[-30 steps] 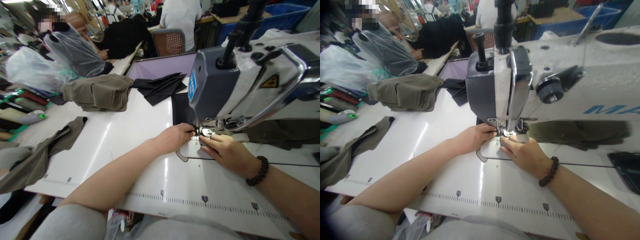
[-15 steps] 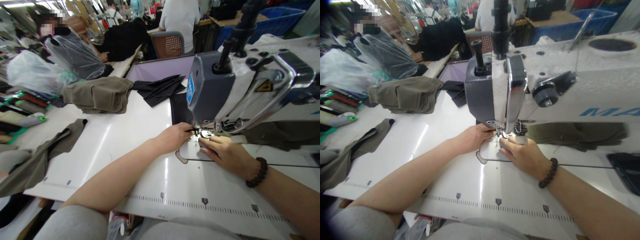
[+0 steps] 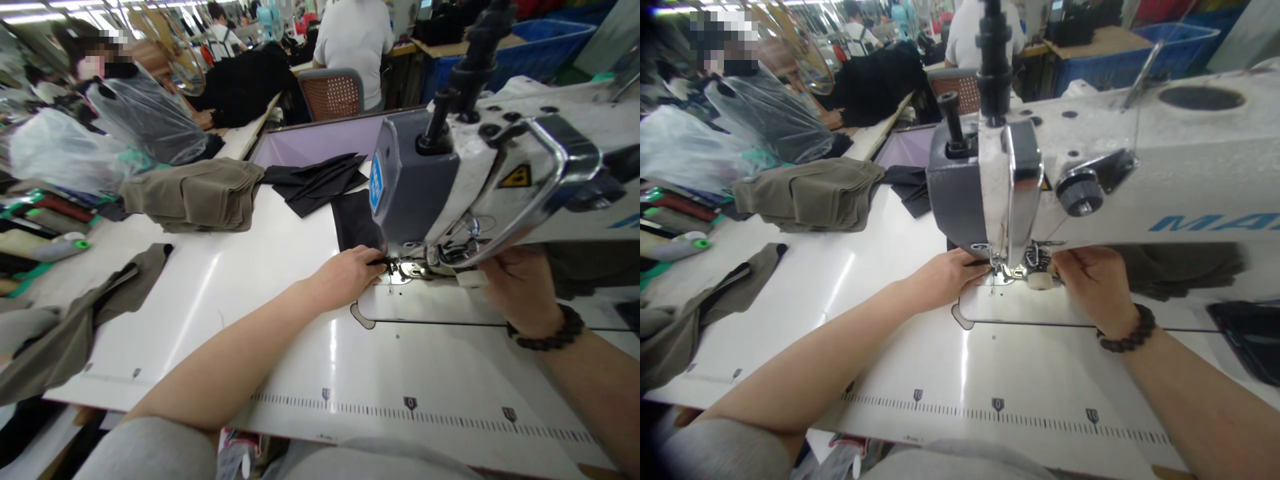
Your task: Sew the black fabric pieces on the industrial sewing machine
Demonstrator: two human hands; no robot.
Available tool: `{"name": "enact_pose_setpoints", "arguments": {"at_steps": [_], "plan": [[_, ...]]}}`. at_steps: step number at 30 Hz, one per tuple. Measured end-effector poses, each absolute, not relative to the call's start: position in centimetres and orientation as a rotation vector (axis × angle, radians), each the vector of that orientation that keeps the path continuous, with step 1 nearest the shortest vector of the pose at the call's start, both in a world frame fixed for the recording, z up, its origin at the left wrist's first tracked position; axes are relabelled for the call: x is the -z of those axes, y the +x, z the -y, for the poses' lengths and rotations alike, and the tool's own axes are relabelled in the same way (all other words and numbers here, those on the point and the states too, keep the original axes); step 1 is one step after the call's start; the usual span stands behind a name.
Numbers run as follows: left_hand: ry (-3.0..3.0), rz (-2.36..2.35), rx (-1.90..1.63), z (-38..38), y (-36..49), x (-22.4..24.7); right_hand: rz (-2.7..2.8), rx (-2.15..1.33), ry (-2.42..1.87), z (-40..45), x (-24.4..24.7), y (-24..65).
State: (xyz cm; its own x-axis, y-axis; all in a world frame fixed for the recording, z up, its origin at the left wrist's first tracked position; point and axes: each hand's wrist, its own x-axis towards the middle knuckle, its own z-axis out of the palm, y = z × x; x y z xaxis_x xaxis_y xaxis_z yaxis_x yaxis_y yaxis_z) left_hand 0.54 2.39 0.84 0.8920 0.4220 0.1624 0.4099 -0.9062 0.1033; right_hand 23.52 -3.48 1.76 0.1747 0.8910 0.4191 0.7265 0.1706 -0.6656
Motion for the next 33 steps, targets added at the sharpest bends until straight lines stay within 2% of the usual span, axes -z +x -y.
{"name": "enact_pose_setpoints", "arguments": {"at_steps": [10,15,22,33], "plan": [[2.969,-0.700,-0.140,-1.7,0.7,-2.2,1.530,-0.344,-1.585,3.8,-2.7,22.9],[2.956,-0.740,-0.075,-1.1,0.7,-2.5,1.835,-0.006,-1.481,3.8,-2.0,23.8],[2.979,-0.683,-0.087,-0.8,0.6,-2.1,2.475,0.020,-1.303,4.7,1.0,22.0],[2.978,-0.579,-0.090,-0.2,0.8,-1.9,2.525,0.046,-1.308,4.7,1.6,21.8]]}}
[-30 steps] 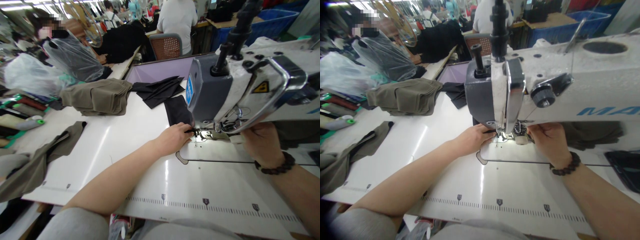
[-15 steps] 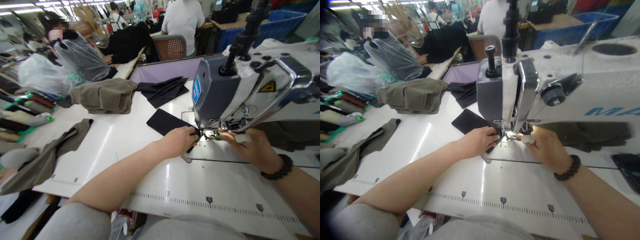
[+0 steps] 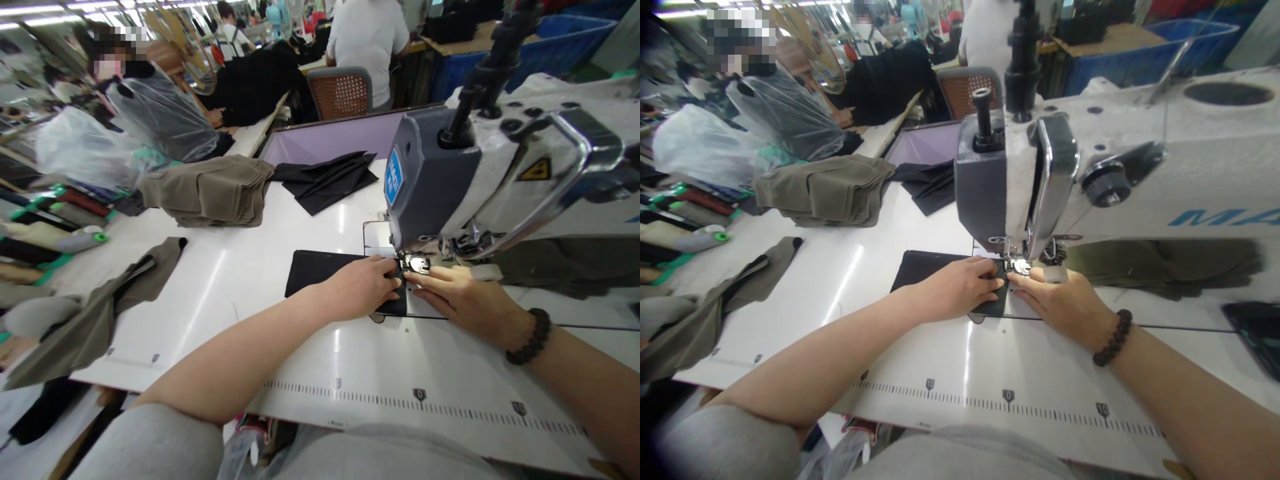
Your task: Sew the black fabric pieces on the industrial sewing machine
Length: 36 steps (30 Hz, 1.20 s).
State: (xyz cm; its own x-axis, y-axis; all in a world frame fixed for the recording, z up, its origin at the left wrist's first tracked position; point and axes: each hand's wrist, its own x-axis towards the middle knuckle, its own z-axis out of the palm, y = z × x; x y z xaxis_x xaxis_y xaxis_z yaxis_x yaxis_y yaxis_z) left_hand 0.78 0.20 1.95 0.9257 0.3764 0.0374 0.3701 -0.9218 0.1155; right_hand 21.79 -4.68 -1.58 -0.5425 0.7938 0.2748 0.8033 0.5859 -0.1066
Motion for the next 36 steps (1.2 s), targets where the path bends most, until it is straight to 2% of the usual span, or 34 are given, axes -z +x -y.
{"name": "enact_pose_setpoints", "arguments": {"at_steps": [13,19,27,36], "plan": [[2.934,-0.635,-0.158,0.4,1.0,-2.3,2.495,0.022,-1.308,4.7,1.3,21.9],[2.946,-0.628,-0.252,2.7,0.8,-1.8,2.626,-0.131,-1.028,5.4,0.2,22.6],[2.982,-0.502,-0.243,4.1,-0.3,-1.6,2.697,-0.014,-0.834,6.4,-0.6,21.6],[3.002,-0.514,-0.223,3.9,-0.1,-1.5,2.723,0.038,-0.919,6.5,-0.4,21.4]]}}
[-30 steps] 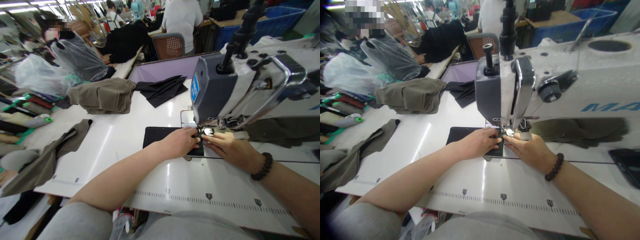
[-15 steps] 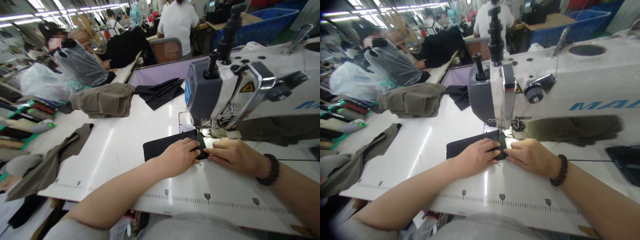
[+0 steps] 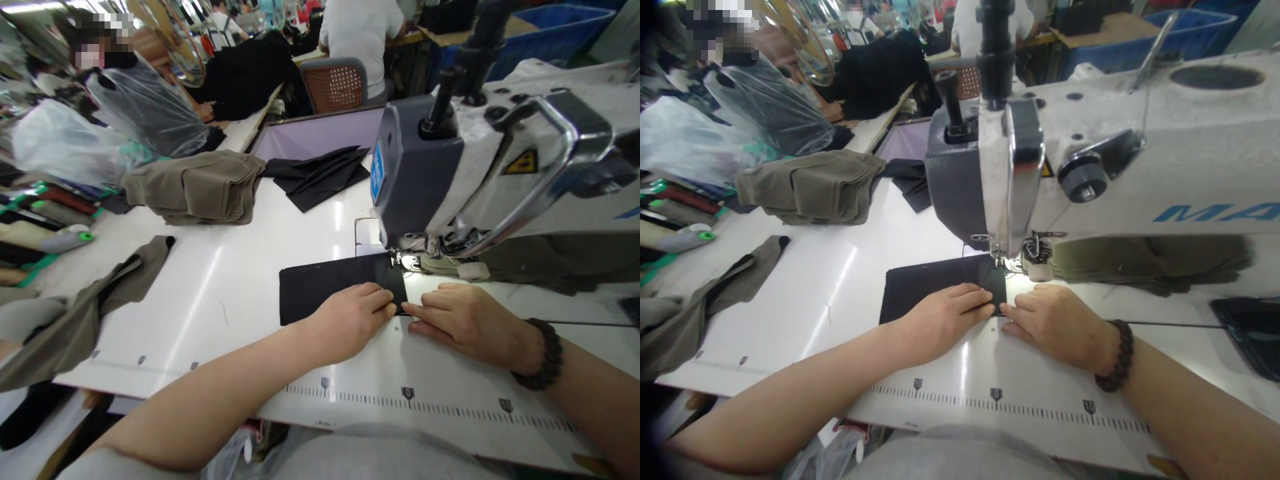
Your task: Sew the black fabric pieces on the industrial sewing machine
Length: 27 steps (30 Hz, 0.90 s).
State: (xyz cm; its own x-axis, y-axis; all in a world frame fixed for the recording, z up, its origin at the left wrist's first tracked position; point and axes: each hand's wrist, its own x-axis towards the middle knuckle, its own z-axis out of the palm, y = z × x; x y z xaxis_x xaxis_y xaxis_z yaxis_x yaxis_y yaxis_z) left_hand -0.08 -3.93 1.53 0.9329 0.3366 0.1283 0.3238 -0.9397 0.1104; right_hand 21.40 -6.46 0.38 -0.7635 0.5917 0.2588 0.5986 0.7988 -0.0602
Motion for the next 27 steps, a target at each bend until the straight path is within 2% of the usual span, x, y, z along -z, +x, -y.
{"name": "enact_pose_setpoints", "arguments": {"at_steps": [13,27], "plan": [[3.003,-0.592,-0.253,1.2,0.1,-1.2,2.616,0.063,-1.155,5.4,1.0,21.5],[2.980,-0.704,-0.269,-1.7,0.9,-0.8,2.549,-0.086,-1.254,4.8,1.7,21.7]]}}
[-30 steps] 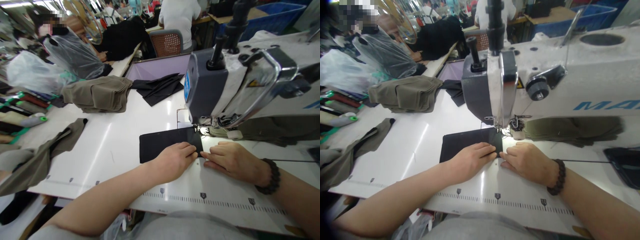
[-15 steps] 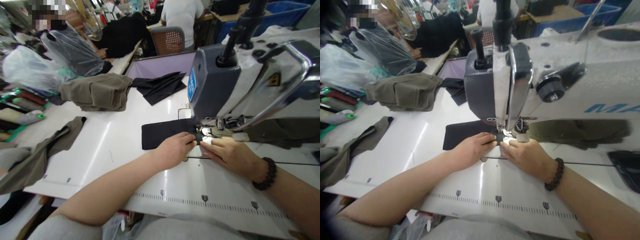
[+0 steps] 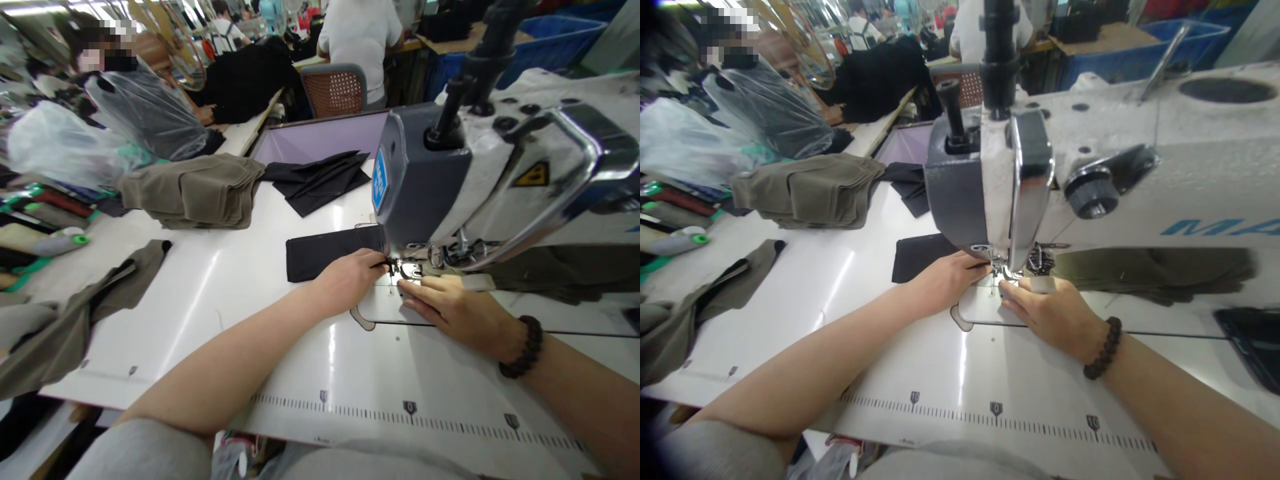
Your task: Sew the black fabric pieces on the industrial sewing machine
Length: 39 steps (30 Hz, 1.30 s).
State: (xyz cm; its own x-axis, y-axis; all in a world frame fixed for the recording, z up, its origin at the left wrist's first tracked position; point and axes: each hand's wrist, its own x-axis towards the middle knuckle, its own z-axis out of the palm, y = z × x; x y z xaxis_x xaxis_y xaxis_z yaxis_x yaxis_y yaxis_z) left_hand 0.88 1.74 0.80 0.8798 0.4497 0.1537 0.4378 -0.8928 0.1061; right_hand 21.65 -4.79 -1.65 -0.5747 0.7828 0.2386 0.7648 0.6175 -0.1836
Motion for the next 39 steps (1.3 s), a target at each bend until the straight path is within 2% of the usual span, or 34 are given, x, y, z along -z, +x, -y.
{"name": "enact_pose_setpoints", "arguments": {"at_steps": [14,21,27,32,37,39], "plan": [[3.016,-0.733,-0.201,-1.1,0.7,-1.2,2.505,-0.001,-1.225,4.9,1.8,21.5],[3.041,-1.125,0.068,0.0,0.1,-1.7,2.427,0.343,-1.013,4.6,1.5,21.0],[2.954,-1.491,-0.080,-5.8,-1.2,-1.8,2.413,0.439,-0.980,4.3,1.5,21.0],[3.008,-1.118,-0.201,-0.2,-2.9,-1.5,2.525,0.378,-1.221,5.7,-0.5,22.2],[2.922,-0.735,-0.564,8.3,-5.2,-0.8,2.494,0.116,-1.799,6.7,-4.2,26.6],[2.884,-0.723,-0.679,9.5,-5.5,-0.5,2.376,0.186,-2.004,6.7,-4.7,28.3]]}}
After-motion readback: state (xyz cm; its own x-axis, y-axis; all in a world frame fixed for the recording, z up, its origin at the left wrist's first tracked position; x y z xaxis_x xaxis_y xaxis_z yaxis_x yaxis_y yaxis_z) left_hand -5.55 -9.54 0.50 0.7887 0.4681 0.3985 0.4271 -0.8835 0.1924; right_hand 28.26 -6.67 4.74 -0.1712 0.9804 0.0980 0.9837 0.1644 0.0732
